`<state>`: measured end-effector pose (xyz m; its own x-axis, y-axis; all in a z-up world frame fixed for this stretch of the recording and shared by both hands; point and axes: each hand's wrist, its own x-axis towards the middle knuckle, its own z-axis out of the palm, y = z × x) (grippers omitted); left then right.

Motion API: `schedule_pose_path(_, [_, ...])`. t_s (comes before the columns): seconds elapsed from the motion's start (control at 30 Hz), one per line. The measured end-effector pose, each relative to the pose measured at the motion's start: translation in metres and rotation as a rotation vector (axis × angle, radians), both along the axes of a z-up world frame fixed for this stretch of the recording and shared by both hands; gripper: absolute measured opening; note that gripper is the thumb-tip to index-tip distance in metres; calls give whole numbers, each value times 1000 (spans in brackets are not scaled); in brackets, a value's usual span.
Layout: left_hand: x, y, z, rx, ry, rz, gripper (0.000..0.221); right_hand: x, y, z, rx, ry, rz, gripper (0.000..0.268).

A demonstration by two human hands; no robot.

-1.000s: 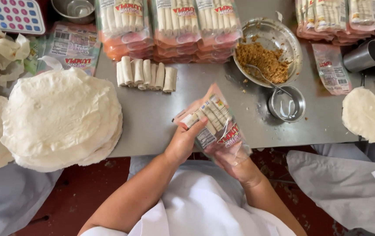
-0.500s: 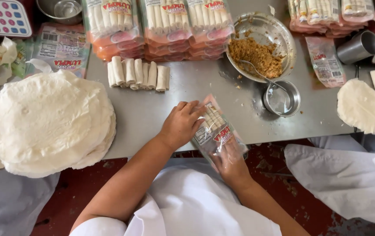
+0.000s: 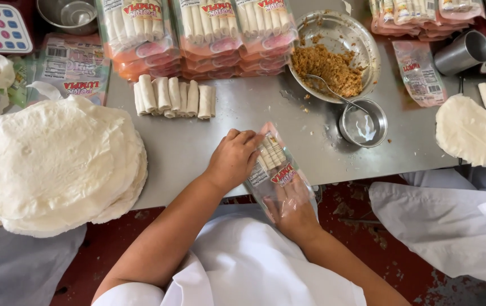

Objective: Wrapping lumpia rolls and placing them into plastic packaging for sale.

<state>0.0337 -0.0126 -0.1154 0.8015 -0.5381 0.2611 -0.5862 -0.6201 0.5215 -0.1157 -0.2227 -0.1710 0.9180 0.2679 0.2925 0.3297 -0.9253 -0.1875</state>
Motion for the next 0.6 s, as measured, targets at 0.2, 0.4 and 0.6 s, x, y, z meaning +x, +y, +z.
schedule_pose_path(0.2, [8,-7,-3,140,-43,27,46,24,4,-10,-97,314,-98,79])
schedule_pose_path(0.4, [-36,-22,6,8,-163,-125,71,11,8,40,217,-48,127,36])
schedule_pose_path(0.6, [-51,-5,10,-121,-269,-307,85,-30,-16,59,423,-143,188,19])
